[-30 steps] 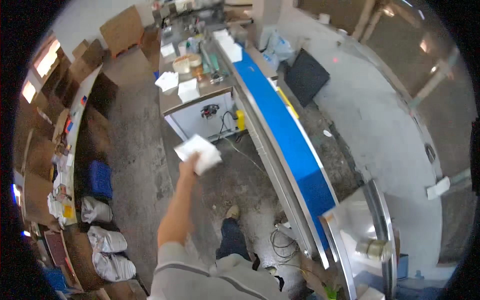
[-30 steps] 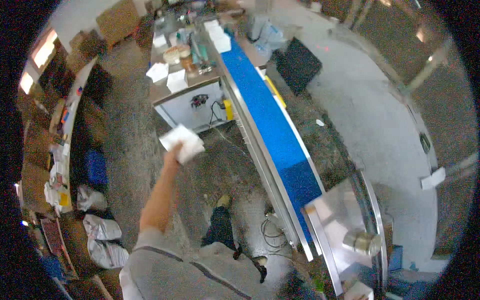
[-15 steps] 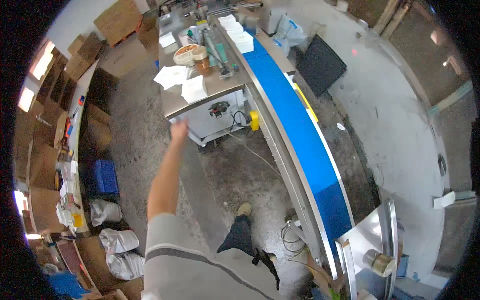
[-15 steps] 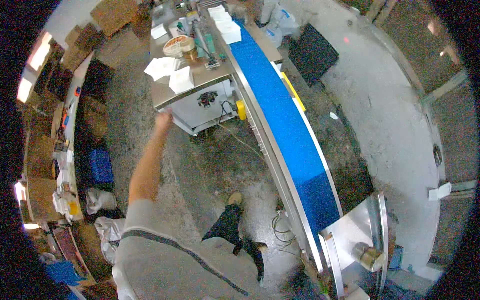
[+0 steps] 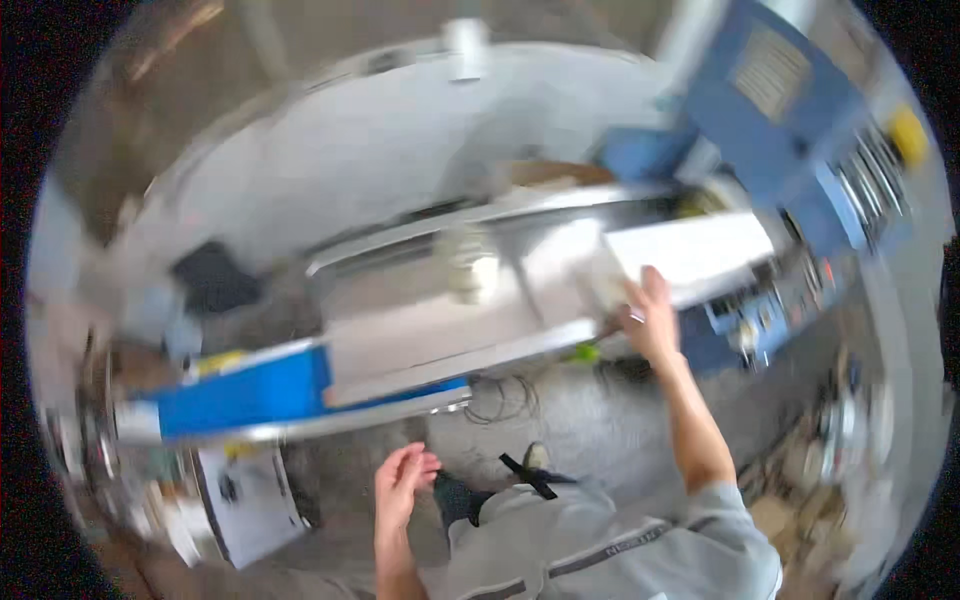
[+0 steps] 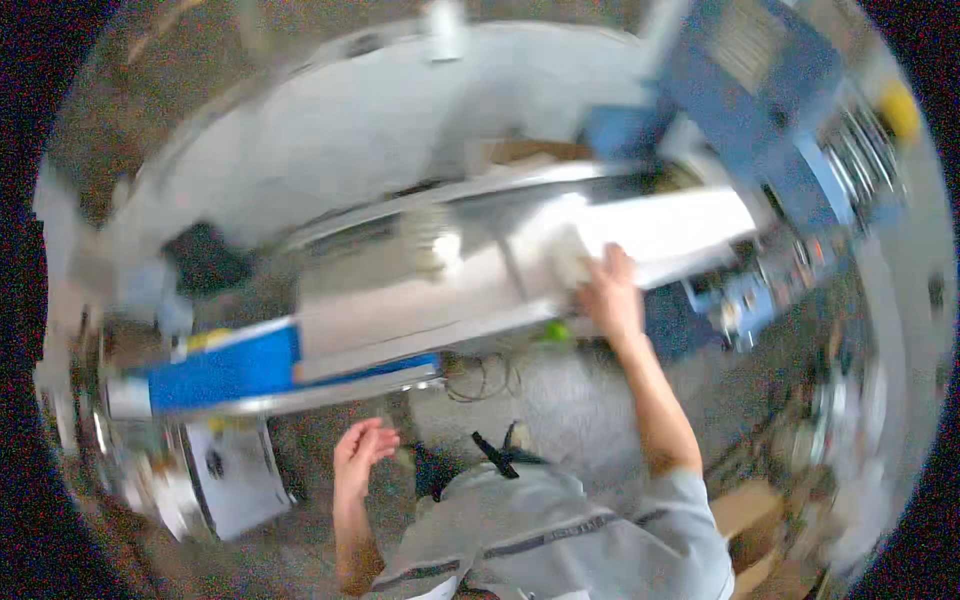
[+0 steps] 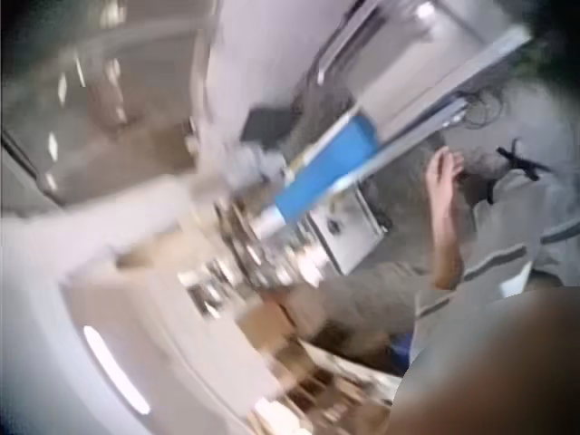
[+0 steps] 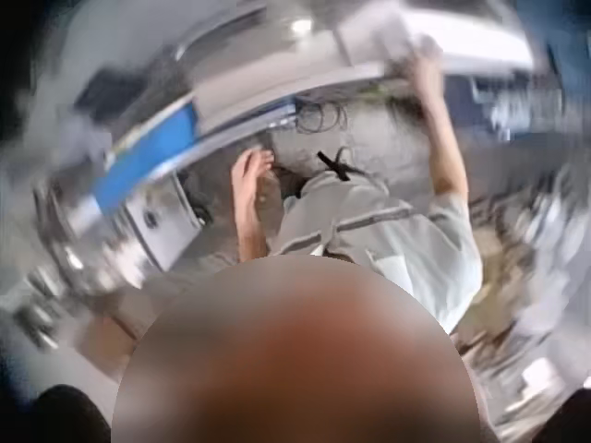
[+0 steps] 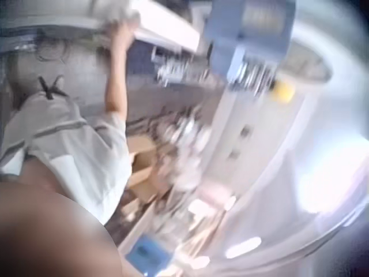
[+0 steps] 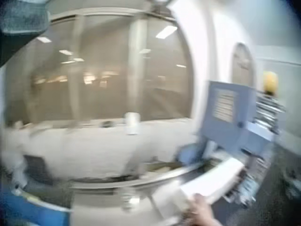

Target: Inspecting and packing stacks of white napkins from a machine into a large cardboard box.

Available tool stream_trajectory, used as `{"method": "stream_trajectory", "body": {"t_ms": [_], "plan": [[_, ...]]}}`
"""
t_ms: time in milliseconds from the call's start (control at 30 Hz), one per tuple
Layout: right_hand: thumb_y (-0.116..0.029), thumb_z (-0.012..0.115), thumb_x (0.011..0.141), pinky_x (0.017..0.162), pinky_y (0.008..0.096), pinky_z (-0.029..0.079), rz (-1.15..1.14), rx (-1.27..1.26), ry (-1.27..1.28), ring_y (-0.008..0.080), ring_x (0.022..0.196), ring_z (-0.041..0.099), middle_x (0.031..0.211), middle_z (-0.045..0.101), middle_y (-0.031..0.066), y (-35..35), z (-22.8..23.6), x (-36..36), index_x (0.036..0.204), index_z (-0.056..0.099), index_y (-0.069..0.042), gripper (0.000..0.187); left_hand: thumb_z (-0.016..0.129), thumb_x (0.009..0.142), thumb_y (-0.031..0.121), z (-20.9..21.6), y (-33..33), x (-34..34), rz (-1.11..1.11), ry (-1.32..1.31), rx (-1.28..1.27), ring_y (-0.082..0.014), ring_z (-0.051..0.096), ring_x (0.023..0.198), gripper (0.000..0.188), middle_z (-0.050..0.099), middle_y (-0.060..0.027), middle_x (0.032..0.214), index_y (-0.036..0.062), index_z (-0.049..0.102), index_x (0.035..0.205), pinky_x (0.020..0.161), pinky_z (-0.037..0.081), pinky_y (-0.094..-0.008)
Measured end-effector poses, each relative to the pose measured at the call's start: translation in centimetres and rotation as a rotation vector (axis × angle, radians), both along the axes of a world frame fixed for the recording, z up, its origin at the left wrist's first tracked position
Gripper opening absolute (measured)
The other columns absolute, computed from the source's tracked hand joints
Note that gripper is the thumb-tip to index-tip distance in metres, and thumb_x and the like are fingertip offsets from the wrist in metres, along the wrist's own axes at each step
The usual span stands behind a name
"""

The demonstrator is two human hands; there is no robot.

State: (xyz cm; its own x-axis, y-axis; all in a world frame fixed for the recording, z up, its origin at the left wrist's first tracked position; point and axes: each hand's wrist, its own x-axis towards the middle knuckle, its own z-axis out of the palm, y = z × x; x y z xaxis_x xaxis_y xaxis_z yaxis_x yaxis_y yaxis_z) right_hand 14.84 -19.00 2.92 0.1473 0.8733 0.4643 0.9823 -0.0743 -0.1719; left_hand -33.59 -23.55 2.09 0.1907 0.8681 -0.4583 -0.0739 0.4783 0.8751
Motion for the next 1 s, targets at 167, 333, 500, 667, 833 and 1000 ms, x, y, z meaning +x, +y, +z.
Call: {"method": "stream_trajectory", "body": {"t_ms": [167, 333, 500, 667, 833, 1000], "plan": [[-0.008, 0.074, 0.072, 0.105, 0.0513, 0.038, 0.015, 0.099, 0.17, 0.0453, 0.13, 0.039, 0.139, 0.044, 0.0238, -5.6, 0.9, 3.0, 0.119, 0.058, -0.005, 0.049, 0.057, 0.097, 0.017, 5.8, 5.3, 20.1, -0.381, -0.052, 0.217, -0.0176, 0.065, 0.097, 0.031, 0.066, -0.0131, 0.108, -0.0037, 0.058, 0.12, 0.083, 0.053, -0.0291], [-0.012, 0.072, 0.081, 0.101, 0.0466, 0.043, -0.01, 0.077, 0.423, 0.0422, 0.126, 0.046, 0.136, 0.049, 0.0214, -11.1, 0.1, 5.6, 0.117, 0.061, -0.005, 0.038, 0.064, 0.093, 0.027, 0.4, 10.7, 35.9, -0.381, 0.073, 0.438, -0.0207, 0.061, 0.106, 0.046, 0.065, -0.0165, 0.114, -0.0064, 0.055, 0.123, 0.092, 0.047, -0.0311], [-0.013, 0.068, 0.086, 0.093, 0.041, 0.049, -0.088, -0.017, 0.522, 0.0366, 0.116, 0.057, 0.128, 0.056, 0.0198, -15.5, 2.0, 8.0, 0.119, 0.061, -0.002, 0.035, 0.067, 0.089, 0.037, 1.8, 13.4, 45.1, -0.431, 0.138, 0.241, -0.0247, 0.062, 0.106, 0.054, 0.066, -0.0199, 0.114, -0.0059, 0.056, 0.119, 0.091, 0.047, -0.0344], [-0.011, 0.068, 0.086, 0.092, 0.0386, 0.049, -0.086, 0.027, 0.643, 0.0351, 0.111, 0.061, 0.121, 0.062, 0.0196, -14.7, 3.4, 11.2, 0.115, 0.064, 0.0, 0.032, 0.067, 0.088, 0.041, 1.3, 14.6, 47.8, -0.441, 0.321, 0.521, -0.0283, 0.062, 0.107, 0.063, 0.065, -0.0221, 0.113, -0.0065, 0.051, 0.125, 0.091, 0.046, -0.0341], [-0.006, 0.072, 0.079, 0.09, 0.0412, 0.05, 0.133, 0.18, 0.5, 0.0371, 0.11, 0.059, 0.121, 0.06, 0.0196, -10.5, 3.5, 15.8, 0.118, 0.062, -0.002, 0.04, 0.062, 0.09, 0.048, -0.2, 14.6, 44.3, -0.191, 0.271, 0.301, -0.0226, 0.062, 0.103, 0.077, 0.063, -0.0183, 0.114, -0.0054, 0.038, 0.14, 0.087, 0.048, -0.0349], [-0.032, 0.066, 0.085, 0.108, 0.0573, 0.031, 0.652, 0.014, 0.32, 0.0417, 0.131, 0.038, 0.138, 0.045, 0.0175, -1.3, 5.4, 11.3, 0.123, 0.057, -0.006, 0.047, 0.039, 0.099, 0.057, -3.1, 13.7, 42.8, -0.101, -0.191, -0.069, -0.0206, 0.055, 0.114, 0.062, 0.058, -0.0082, 0.124, 0.0054, 0.051, 0.13, 0.096, 0.045, -0.0357]]}}
